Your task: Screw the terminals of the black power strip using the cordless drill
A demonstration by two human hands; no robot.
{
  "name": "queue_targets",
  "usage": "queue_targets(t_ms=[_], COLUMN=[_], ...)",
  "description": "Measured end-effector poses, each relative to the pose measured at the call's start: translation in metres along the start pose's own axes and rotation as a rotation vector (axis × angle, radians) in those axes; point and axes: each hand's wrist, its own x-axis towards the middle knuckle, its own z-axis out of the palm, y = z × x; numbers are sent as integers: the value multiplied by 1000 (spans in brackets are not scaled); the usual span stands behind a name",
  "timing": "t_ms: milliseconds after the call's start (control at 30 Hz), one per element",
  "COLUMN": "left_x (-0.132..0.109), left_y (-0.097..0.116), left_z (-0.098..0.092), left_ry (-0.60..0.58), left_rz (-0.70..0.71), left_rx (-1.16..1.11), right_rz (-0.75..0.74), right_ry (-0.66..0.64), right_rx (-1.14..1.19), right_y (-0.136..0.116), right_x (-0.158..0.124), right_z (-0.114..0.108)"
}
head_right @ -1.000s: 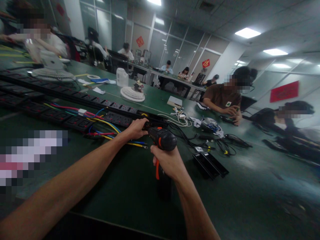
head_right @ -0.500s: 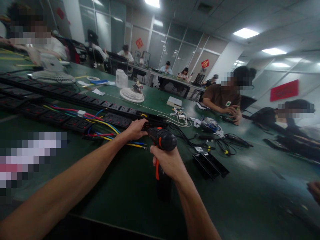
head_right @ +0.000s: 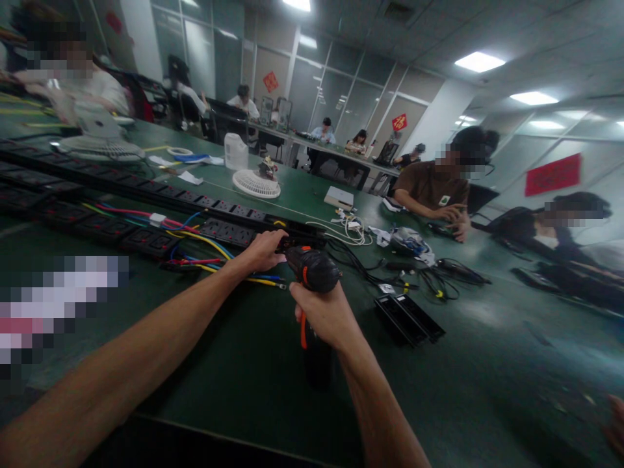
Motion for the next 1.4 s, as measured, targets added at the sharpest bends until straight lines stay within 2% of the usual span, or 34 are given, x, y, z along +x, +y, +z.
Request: queue_targets(t_ms=[400,1400], left_x=[2,2], left_y=[-1,-2], left_z=[2,2], left_ry=[9,5], left_rz=[-15,-31], left_rx=[-11,-32], right_rz=[18,-5], right_ry=[26,13], right_rx=[103,148], right_y=[13,18], right_x=[5,7], right_z=[-6,-6])
